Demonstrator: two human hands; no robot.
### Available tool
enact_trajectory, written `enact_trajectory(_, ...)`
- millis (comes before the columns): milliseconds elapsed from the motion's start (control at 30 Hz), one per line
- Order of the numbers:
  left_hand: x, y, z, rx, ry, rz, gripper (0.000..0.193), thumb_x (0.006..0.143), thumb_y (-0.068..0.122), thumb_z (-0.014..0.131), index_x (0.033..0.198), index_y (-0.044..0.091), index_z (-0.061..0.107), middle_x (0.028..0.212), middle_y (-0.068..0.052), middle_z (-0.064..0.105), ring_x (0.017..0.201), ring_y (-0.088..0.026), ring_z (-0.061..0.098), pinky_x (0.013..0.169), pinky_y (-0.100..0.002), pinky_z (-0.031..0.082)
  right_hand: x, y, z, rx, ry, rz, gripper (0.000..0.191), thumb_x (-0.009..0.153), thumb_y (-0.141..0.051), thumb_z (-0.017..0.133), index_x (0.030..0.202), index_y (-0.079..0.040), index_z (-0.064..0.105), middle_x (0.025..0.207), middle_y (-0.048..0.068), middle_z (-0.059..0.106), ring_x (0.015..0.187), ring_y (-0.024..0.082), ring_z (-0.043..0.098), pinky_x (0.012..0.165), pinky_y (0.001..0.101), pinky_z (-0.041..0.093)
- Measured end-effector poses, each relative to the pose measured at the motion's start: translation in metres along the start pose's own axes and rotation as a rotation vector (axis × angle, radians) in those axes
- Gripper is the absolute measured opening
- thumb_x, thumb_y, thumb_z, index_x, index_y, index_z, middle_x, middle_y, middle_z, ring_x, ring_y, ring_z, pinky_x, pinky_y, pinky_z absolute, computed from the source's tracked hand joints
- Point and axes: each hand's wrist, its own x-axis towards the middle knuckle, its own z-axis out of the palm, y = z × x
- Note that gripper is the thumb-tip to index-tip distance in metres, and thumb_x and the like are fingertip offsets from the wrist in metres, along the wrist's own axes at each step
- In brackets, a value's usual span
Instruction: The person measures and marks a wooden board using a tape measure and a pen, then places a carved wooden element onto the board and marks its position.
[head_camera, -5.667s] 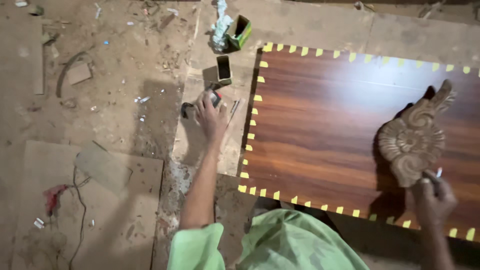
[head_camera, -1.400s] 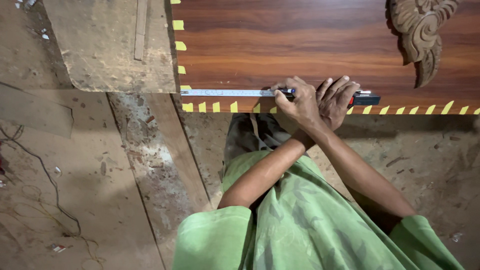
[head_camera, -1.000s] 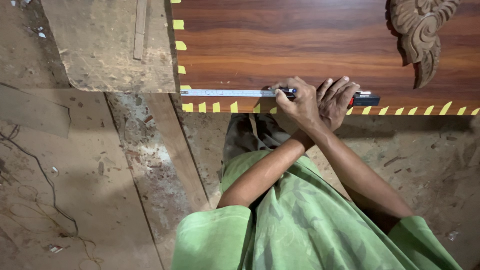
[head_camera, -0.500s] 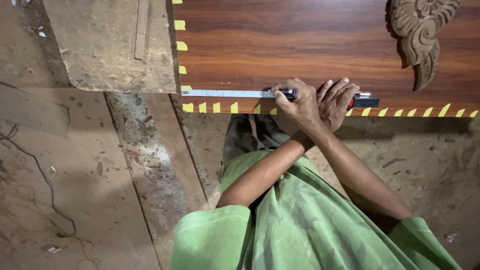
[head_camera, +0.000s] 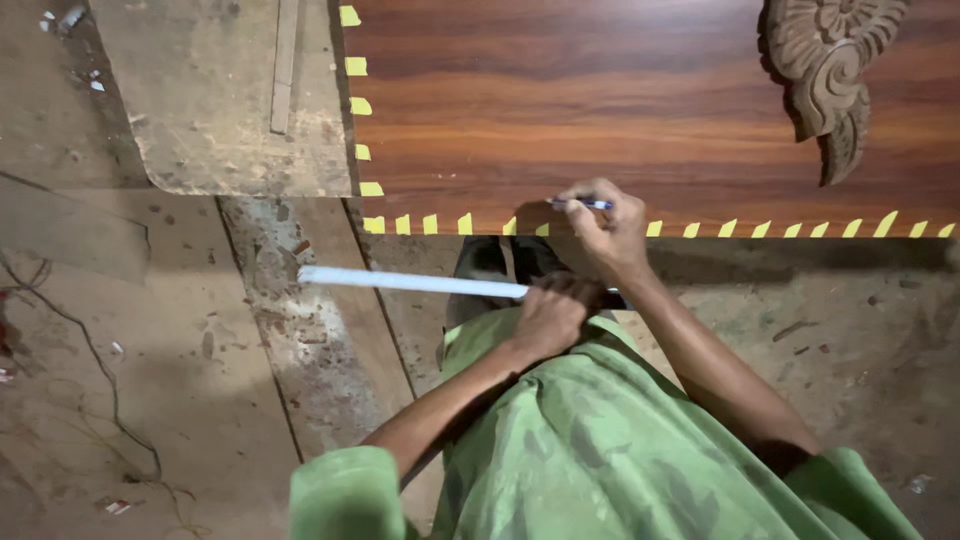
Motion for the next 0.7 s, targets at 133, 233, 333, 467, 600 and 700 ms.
enact_trajectory(133,-0.040,-0.023,-0.020,0.032,0.024,-0.146,0.022,0.095,0.019,0.065,0.112,0.008,0.060,0.104,-0.009,0.068,0.105,-0.028,0.061,0.089,-0.047,0.047,0.014,0.004,0.019,-0.076,0.037,-0.190,0.014,0.095,-0.007,0.065,0.103,0.000,0.074,0.094,0.012,0.075,0.082,0.017,0.069,0.073,0.0309,0.054)
enact_trajectory(233,-0.046,-0.031,-0.028,-0.025,0.112,-0.191,0.028,0.094,0.024,0.068,0.114,0.006,0.058,0.106,-0.011,0.068,0.107,-0.032,0.061,0.088,-0.050,0.046,0.016,0.003,0.020,-0.123,0.038,-0.183,0.014,0.093,-0.006,0.067,0.102,0.000,0.076,0.090,0.013,0.075,0.079,0.021,0.068,0.070,0.0329,0.053)
enact_trajectory(333,-0.043,-0.034,-0.030,-0.029,0.086,-0.249,0.029,0.094,0.023,0.067,0.115,0.006,0.058,0.106,-0.013,0.067,0.108,-0.034,0.060,0.091,-0.053,0.046,0.017,0.001,0.019,-0.140,0.038,-0.222,0.014,0.093,-0.006,0.068,0.103,-0.001,0.076,0.094,0.013,0.076,0.084,0.023,0.070,0.074,0.0339,0.056)
enact_trajectory(467,-0.036,-0.035,-0.028,-0.040,0.041,-0.259,0.027,0.093,0.019,0.066,0.113,0.005,0.056,0.108,-0.014,0.066,0.111,-0.035,0.060,0.094,-0.056,0.045,0.018,0.000,0.021,-0.158,0.038,-0.253,0.013,0.094,-0.006,0.068,0.103,-0.001,0.075,0.097,0.014,0.077,0.088,0.023,0.072,0.077,0.0351,0.058)
enact_trajectory(600,-0.034,-0.035,-0.026,-0.043,0.067,-0.240,0.028,0.090,0.018,0.067,0.112,0.005,0.054,0.106,-0.014,0.065,0.110,-0.036,0.061,0.095,-0.058,0.045,0.018,-0.002,0.018,-0.206,0.011,-0.219,0.015,0.093,-0.007,0.068,0.104,-0.001,0.076,0.096,0.013,0.077,0.086,0.023,0.072,0.076,0.0348,0.058)
enact_trajectory(700,-0.034,-0.036,-0.025,-0.072,0.047,-0.270,0.025,0.092,0.018,0.068,0.109,0.005,0.055,0.102,-0.015,0.064,0.105,-0.036,0.062,0.093,-0.057,0.046,0.018,-0.004,0.016,-0.263,-0.071,-0.142,0.014,0.092,-0.008,0.069,0.100,-0.001,0.077,0.090,0.014,0.075,0.081,0.023,0.070,0.073,0.0359,0.056)
